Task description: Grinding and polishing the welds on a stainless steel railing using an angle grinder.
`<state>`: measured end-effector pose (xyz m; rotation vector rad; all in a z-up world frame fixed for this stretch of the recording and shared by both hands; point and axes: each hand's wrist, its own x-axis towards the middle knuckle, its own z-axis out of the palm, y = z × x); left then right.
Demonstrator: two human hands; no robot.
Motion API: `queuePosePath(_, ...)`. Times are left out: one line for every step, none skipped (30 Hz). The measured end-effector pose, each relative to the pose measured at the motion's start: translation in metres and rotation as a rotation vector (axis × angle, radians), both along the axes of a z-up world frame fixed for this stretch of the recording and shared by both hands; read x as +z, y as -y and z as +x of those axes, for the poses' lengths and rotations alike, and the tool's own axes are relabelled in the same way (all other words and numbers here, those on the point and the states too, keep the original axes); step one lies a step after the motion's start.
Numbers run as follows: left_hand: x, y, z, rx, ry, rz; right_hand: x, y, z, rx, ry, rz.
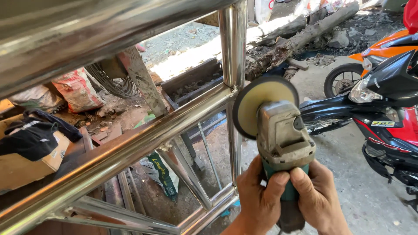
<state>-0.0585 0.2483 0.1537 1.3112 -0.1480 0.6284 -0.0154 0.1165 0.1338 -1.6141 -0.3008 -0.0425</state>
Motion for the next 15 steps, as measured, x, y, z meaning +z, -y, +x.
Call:
queuePosePath(0.001,-0.002,0.001,-0.017,-0.001,0.043,0.000,0.000,0.001,0.002,0.104,-0.021)
queuePosePath(0.009,-0.006,0.005,-0.018,-0.002,0.036,0.000,0.001,0.006,0.001,0.102,-0.028)
queuePosePath(0.016,-0.011,0.009,0.084,0.070,0.224,0.001,0.002,0.011,-0.027,0.216,-0.029)
queuePosePath(0.023,-0.015,0.013,0.193,0.146,0.406,0.002,0.003,0.018,-0.051,0.336,-0.034)
queuePosePath(0.026,-0.017,0.014,0.198,0.149,0.394,0.003,0.005,0.024,-0.045,0.343,-0.046)
queuePosePath(0.028,-0.020,0.014,0.225,0.161,0.443,0.003,0.008,0.030,-0.058,0.453,-0.081)
queuePosePath(0.030,-0.023,0.015,0.252,0.173,0.492,0.002,0.011,0.037,-0.071,0.564,-0.117)
queuePosePath(0.027,-0.025,0.019,0.253,0.172,0.481,0.004,0.011,0.042,-0.068,0.565,-0.127)
queuePosePath(0.025,-0.027,0.023,0.216,0.197,0.469,0.005,0.011,0.047,-0.053,0.631,-0.127)
queuePosePath(0.023,-0.029,0.027,0.175,0.223,0.457,0.007,0.013,0.052,-0.041,0.696,-0.127)
queuePosePath(0.024,-0.029,0.030,0.173,0.224,0.445,0.010,0.013,0.056,-0.040,0.697,-0.139)
queuePosePath(0.025,-0.029,0.032,0.119,0.221,0.402,0.013,0.011,0.059,-0.031,0.714,-0.141)
queuePosePath(0.026,-0.030,0.034,0.066,0.219,0.358,0.015,0.010,0.062,-0.021,0.731,-0.143)
queuePosePath(0.023,-0.031,0.037,0.068,0.221,0.355,0.016,0.010,0.065,-0.019,0.733,-0.146)
queuePosePath(0.020,-0.031,0.039,0.045,0.222,0.344,0.018,0.009,0.067,0.006,0.744,-0.146)
